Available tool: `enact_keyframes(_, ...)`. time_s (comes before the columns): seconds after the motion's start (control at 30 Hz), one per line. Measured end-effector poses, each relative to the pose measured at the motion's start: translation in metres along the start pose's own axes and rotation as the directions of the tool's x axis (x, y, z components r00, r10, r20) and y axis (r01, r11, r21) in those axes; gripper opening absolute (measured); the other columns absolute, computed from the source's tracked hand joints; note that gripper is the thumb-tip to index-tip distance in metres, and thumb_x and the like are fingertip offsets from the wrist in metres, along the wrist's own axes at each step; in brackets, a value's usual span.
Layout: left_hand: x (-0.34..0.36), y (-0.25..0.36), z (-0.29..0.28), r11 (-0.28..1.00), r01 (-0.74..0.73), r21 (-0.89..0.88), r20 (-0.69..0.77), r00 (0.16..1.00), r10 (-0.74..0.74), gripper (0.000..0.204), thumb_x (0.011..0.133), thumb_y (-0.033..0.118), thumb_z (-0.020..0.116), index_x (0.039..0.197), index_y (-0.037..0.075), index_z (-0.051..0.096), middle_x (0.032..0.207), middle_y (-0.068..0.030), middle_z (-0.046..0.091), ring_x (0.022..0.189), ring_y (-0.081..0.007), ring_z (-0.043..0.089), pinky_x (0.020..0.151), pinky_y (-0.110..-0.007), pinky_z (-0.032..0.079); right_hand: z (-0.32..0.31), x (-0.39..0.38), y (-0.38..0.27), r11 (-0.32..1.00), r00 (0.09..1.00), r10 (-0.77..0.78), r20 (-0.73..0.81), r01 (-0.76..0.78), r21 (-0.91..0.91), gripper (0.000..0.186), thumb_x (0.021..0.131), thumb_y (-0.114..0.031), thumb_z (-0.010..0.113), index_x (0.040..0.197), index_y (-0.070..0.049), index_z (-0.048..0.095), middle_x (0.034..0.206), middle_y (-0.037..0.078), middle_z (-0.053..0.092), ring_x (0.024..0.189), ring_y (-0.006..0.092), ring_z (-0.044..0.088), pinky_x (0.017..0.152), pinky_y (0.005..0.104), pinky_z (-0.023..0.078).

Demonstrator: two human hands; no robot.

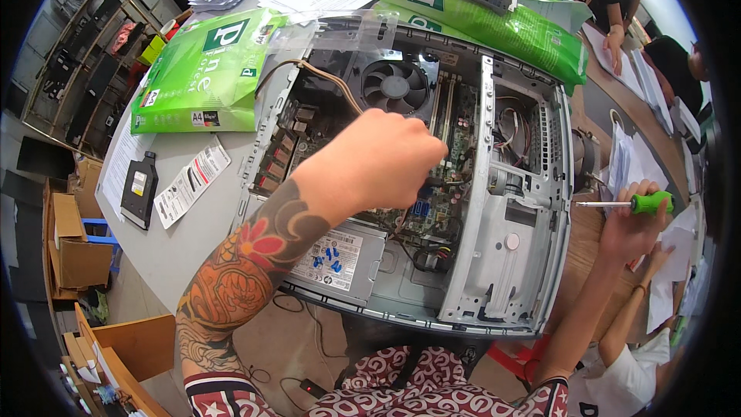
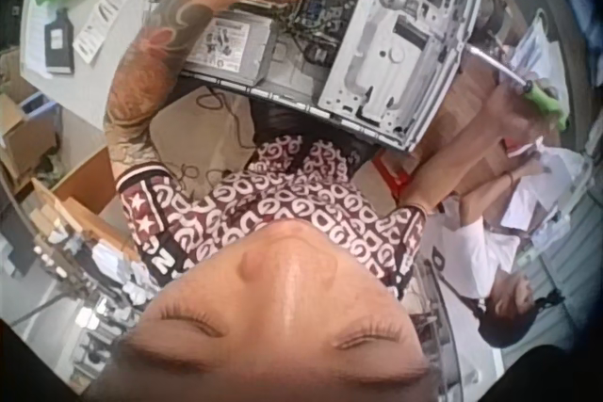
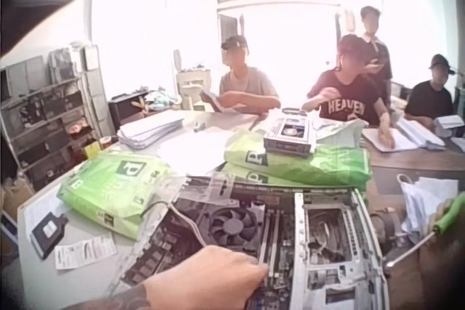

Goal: The person works inside an open computer tower, using a screwdriver to unscrew and secure components including the internal fan and mounting brackets.

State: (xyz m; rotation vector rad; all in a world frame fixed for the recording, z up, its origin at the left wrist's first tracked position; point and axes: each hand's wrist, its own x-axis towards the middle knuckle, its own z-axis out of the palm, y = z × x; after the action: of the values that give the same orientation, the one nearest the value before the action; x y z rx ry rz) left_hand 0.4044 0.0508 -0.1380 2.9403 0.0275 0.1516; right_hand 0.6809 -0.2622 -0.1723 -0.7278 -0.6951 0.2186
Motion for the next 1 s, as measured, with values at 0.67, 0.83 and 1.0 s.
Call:
enact_keyframes(0.67, 0.009, -0.004, 0.002, 0.995, -0.095, 0.002, -0.124, 0.988, 0.095, 0.013, 0.081, 0.016, 0.071, 0.084, 0.005, 0.067, 0.076, -0.0074, 0.063, 0.074, -0.0285, 0.065, 0.068, -0.039, 0.052, -0.001, -0.003, 0.002, 0.999, 0.994, -0.019, -0.109, 0.023, 0.041, 0.029, 0.103, -0.028, 0.052, 0.100, 0.000, 0.047, 0.080, 0.005, 0.037, 0.065, 0.0134, 0.037, 0.057, 0.0273, 0.035)
enact_keyframes(0.83, 0.012, -0.004, 0.002, 0.979, -0.129, 0.156, -0.173, 0.973, 0.156, 0.013, 0.081, 0.015, 0.073, 0.088, 0.006, 0.066, 0.086, -0.0048, 0.059, 0.086, -0.0243, 0.060, 0.078, -0.036, 0.048, -0.001, -0.001, 0.001, 0.999, 0.995, -0.019, -0.102, 0.022, 0.028, 0.029, 0.102, -0.028, 0.052, 0.100, 0.000, 0.047, 0.080, 0.005, 0.037, 0.065, 0.0133, 0.037, 0.056, 0.0273, 0.035)
enact_keyframes(1.0, 0.010, -0.001, -0.002, 0.986, -0.159, -0.060, -0.134, 0.980, 0.150, 0.008, 0.079, 0.011, 0.073, 0.083, 0.006, 0.068, 0.094, -0.0071, 0.054, 0.092, -0.0264, 0.052, 0.082, -0.038, 0.042, -0.001, -0.003, 0.003, 0.999, 0.991, -0.019, -0.131, 0.022, 0.027, 0.029, 0.102, -0.028, 0.052, 0.100, 0.001, 0.047, 0.080, 0.005, 0.037, 0.064, 0.0137, 0.037, 0.056, 0.0275, 0.035)
